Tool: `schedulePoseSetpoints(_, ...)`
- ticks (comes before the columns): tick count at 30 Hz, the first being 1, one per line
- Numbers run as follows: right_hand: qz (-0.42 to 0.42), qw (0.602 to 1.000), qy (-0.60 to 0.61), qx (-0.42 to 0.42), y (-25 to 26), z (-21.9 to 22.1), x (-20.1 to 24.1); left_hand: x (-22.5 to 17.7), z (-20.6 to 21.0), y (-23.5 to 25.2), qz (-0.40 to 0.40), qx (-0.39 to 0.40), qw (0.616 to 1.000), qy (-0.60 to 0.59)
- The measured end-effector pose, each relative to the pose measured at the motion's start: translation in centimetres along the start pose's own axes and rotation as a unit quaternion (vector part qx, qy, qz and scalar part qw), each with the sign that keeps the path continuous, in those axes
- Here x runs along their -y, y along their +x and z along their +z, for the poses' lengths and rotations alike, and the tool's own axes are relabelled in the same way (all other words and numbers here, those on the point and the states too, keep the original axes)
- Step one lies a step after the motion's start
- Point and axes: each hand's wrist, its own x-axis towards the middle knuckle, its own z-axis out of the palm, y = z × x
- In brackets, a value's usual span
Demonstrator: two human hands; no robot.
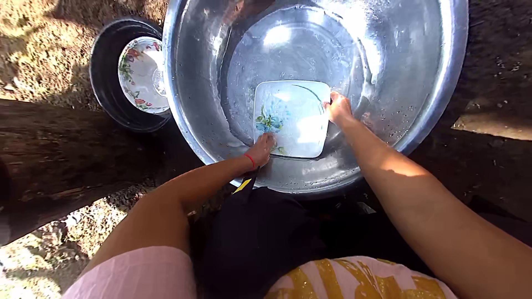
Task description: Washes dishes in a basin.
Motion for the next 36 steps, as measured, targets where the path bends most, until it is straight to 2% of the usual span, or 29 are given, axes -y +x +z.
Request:
schedulePoseSetpoints(1, -0.003, 1.000, -0.008, 0.004, 0.0, 0.0, 0.1, -0.1, 0.6, -0.5, 0.019, 0.020, 1.000, -0.004)
schedulePoseSetpoints(3, -0.007, 1.000, -0.013, 0.005, -0.1, 0.1, 0.3, 0.9, 0.4, 0.3, 0.039, -0.025, 0.999, -0.013)
schedulePoseSetpoints(5, -0.007, 1.000, -0.015, 0.006, -0.2, 0.2, 0.3, 1.5, -0.8, 2.0, -0.005, -0.100, 0.994, -0.034)
schedulePoseSetpoints(7, -0.005, 1.000, -0.011, 0.007, -0.3, 0.3, 0.3, 0.8, -0.3, 2.2, -0.045, -0.147, 0.984, -0.093)
schedulePoseSetpoints(9, -0.006, 1.000, -0.008, 0.009, -0.2, 0.4, 0.3, -0.8, 0.6, 0.9, -0.060, -0.078, 0.988, -0.120)
schedulePoseSetpoints(11, -0.008, 1.000, -0.003, 0.010, 0.1, 0.5, 0.0, -0.7, 0.5, 0.3, -0.055, -0.024, 0.993, -0.097)
schedulePoseSetpoints(14, -0.013, 1.000, -0.007, 0.013, 0.5, 0.5, 0.1, 0.6, -1.4, 0.9, -0.123, -0.067, 0.988, -0.059)
schedulePoseSetpoints(16, -0.011, 1.000, -0.003, 0.017, 0.5, 0.6, 0.4, -0.9, -0.9, 0.7, -0.158, -0.064, 0.981, -0.093)
schedulePoseSetpoints(19, -0.007, 1.000, 0.005, 0.018, 0.7, 0.6, 0.4, -3.1, 1.6, 0.1, -0.119, -0.034, 0.985, -0.119)
schedulePoseSetpoints(24, -0.005, 1.000, 0.012, 0.015, 0.5, 0.8, 0.1, 0.9, -0.6, 2.3, -0.130, -0.191, 0.963, -0.137)
schedulePoseSetpoints(25, -0.007, 1.000, 0.015, 0.011, 0.5, 0.9, 0.1, 0.9, -0.6, 2.5, -0.118, -0.202, 0.961, -0.148)
schedulePoseSetpoints(29, -0.001, 1.000, 0.017, 0.014, 0.7, 0.9, 0.2, -1.0, 2.1, 1.7, 0.005, -0.107, 0.983, -0.148)
schedulePoseSetpoints(30, 0.005, 1.000, 0.019, 0.020, 0.6, 0.9, 0.2, -0.5, 2.1, 2.0, 0.021, -0.115, 0.983, -0.143)
schedulePoseSetpoints(34, -0.002, 0.999, 0.026, 0.045, 0.2, 1.2, 0.1, 2.7, -1.4, 6.0, -0.030, -0.237, 0.970, -0.052)
schedulePoseSetpoints(36, -0.008, 0.998, 0.049, 0.049, 0.3, 2.1, 0.1, 2.4, -2.6, 8.3, -0.029, -0.270, 0.962, -0.013)
